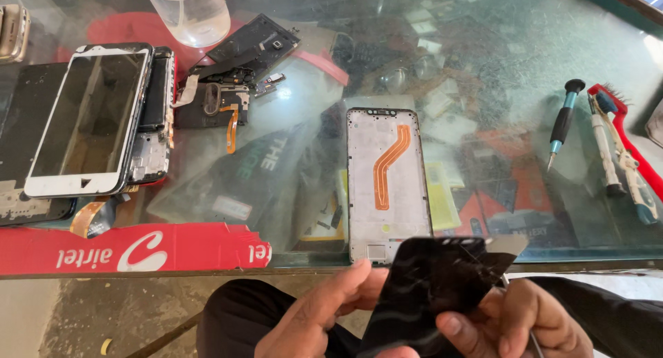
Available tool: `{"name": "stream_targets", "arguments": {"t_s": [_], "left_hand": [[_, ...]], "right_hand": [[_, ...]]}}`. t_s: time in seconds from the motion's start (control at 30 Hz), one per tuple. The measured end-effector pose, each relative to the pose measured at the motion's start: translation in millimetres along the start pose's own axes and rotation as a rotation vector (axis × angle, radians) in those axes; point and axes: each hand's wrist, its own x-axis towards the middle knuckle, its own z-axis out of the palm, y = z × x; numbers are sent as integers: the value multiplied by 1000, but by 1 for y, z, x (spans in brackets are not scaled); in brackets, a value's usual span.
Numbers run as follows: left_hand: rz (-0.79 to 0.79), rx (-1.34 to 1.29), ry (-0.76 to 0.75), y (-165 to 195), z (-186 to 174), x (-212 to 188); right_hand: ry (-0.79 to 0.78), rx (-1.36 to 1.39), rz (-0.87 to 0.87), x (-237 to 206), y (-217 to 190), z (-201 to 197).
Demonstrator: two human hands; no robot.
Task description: The person uses tweezers to lift and reposition a ribbon cable inside a disassembled smartphone. They then attach a cracked screen to the phone frame and clean a small circuit board with a cotton swab. The person handles multiple phone parts and tools on a glass workbench.
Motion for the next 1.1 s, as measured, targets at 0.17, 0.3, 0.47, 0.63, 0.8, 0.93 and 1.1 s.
{"name": "stream_targets", "arguments": {"t_s": [0.17,0.3,0.47,0.63,0.8,0.93,1.1], "left_hand": [[-233,-84,-4,23,-1,26],[-141,-49,-11,29,1,37],[23,-127,-164,42,-15,43],[239,-179,-206,48,-22,42],[259,-159,-350,41,-33,40],[268,-151,-374,48,-31,45],[275,-19,-254,64,-6,50]], "right_hand": [[-136,-42,12,2,16,-13],[-26,-91,110,-5,16,-14],[81,-733,31,-7,7,4],[-325,-878,-192,-4,-8,-3],[-362,-933,-242,-11,-12,-10],[-359,-816,-87,-11,-14,-17],[-554,-509,105,-6,0,-30]]}}
